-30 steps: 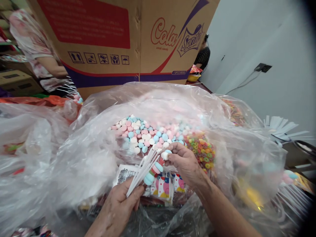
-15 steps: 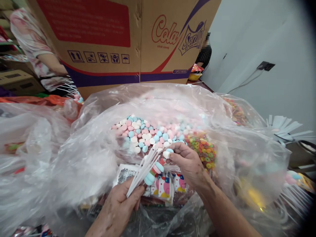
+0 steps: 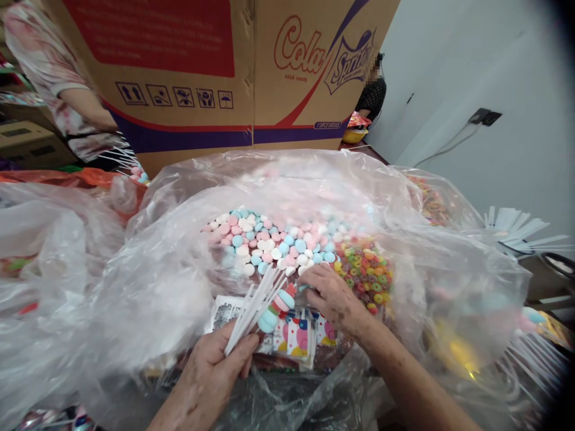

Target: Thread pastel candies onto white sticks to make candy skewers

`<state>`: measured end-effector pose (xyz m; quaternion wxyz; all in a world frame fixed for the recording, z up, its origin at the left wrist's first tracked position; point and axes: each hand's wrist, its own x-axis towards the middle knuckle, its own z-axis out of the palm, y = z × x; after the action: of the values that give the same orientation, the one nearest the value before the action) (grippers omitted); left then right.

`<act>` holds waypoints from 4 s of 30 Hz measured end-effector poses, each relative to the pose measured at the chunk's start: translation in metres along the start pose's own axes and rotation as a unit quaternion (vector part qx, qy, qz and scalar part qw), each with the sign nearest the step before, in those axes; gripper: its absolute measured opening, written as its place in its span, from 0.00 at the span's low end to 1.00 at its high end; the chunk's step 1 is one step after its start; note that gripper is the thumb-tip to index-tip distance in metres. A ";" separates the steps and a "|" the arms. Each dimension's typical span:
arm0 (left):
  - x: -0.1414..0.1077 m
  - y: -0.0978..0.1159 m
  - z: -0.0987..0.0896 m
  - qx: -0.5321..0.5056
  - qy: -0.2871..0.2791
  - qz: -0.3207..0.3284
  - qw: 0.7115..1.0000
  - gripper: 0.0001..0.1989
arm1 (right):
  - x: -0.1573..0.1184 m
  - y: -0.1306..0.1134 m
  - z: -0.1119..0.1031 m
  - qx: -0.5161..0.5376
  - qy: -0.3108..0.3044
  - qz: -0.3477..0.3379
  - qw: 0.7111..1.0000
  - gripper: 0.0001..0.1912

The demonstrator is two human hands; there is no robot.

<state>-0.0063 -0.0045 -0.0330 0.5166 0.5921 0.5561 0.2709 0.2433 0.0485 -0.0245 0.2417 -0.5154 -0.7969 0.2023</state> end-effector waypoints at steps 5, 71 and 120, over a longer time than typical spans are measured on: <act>0.000 -0.003 -0.002 -0.025 0.008 -0.001 1.000 0.21 | 0.002 0.002 0.009 0.086 0.074 0.096 0.989 0.10; -0.004 0.008 -0.003 0.020 0.028 0.032 0.999 0.19 | 0.001 -0.004 0.030 -0.112 0.122 0.011 0.986 0.11; 0.000 0.018 0.023 -0.017 0.065 0.033 0.997 0.21 | -0.016 -0.043 0.036 0.186 0.263 -0.018 0.947 0.19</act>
<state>0.0216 -0.0087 -0.0239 0.4804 0.5825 0.5635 0.3352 0.1967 0.0148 -0.0315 0.5378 -0.4812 -0.6627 0.2000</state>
